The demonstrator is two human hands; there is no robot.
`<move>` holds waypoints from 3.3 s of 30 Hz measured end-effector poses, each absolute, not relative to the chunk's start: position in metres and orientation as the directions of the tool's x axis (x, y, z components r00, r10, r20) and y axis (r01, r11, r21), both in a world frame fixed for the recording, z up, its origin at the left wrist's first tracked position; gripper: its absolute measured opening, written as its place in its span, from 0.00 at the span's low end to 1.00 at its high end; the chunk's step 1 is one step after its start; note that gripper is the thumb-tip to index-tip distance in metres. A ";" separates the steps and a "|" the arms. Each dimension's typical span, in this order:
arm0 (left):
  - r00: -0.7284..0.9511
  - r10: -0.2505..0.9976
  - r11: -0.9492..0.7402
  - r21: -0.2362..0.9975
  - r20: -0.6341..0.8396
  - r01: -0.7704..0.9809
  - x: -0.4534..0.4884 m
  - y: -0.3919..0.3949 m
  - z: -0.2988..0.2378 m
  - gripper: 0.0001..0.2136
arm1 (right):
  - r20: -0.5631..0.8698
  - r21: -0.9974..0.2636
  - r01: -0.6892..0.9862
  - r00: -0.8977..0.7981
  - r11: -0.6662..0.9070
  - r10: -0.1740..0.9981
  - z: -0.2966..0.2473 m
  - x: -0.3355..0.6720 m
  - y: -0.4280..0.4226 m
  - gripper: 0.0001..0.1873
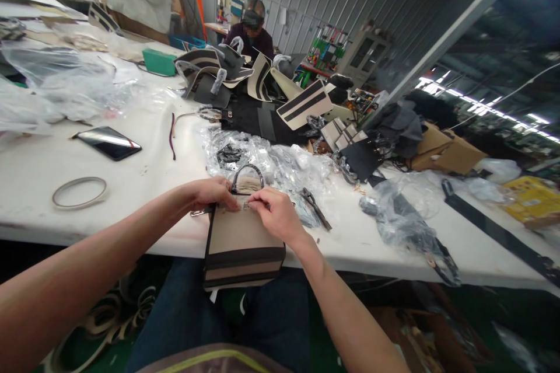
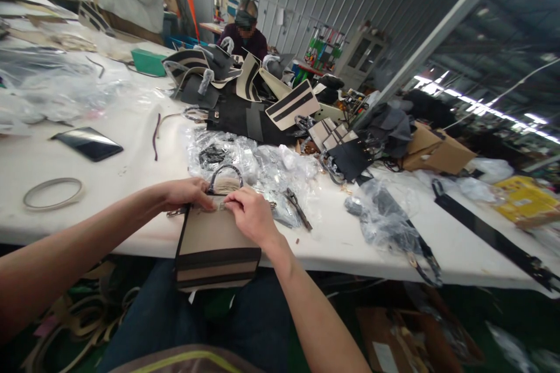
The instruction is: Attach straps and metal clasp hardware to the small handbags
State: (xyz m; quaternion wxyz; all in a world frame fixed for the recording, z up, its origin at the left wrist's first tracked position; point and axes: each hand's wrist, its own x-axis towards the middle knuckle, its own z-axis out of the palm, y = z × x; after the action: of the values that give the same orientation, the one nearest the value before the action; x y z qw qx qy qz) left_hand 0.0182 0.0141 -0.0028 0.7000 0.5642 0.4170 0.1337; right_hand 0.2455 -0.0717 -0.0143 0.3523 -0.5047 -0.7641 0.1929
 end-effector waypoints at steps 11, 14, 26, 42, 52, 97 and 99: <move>0.619 0.663 0.338 0.906 -0.421 0.254 0.019 0.011 -0.002 0.15 | 0.359 -0.594 0.690 -0.233 0.414 0.904 -0.016 0.242 -0.084 0.15; 0.618 0.663 0.342 0.905 -0.422 0.251 0.019 0.011 -0.003 0.14 | 0.385 -0.538 0.726 -0.240 0.428 0.891 -0.017 0.239 -0.097 0.19; 0.604 0.617 0.422 0.860 -0.504 0.287 0.022 0.018 -0.004 0.15 | 0.411 -0.570 0.716 -0.176 0.403 0.894 -0.034 0.234 -0.104 0.17; 0.539 0.723 0.233 0.887 -0.433 0.399 0.035 0.021 0.002 0.20 | 0.422 -0.652 0.648 -0.121 0.394 0.898 -0.043 0.234 -0.105 0.15; 0.557 0.688 0.226 0.866 -0.466 0.446 0.033 0.019 0.005 0.19 | 0.419 -0.652 0.651 -0.117 0.388 0.900 -0.046 0.238 -0.104 0.13; 0.589 0.640 0.364 0.870 -0.493 0.333 0.030 0.018 -0.003 0.16 | 0.393 -0.867 -0.155 0.373 0.474 0.840 0.001 0.202 -0.061 0.38; 0.583 0.640 0.375 0.866 -0.501 0.332 0.031 0.018 -0.005 0.16 | 0.402 -0.862 -0.149 0.383 0.485 0.832 0.002 0.202 -0.064 0.38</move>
State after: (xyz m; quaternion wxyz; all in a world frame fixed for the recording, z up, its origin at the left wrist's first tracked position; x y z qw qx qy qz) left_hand 0.0309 0.0182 -0.0054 0.7008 0.5481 0.4431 0.1098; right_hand 0.2020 -0.0641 0.0016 0.7377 -0.3837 -0.4452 0.3322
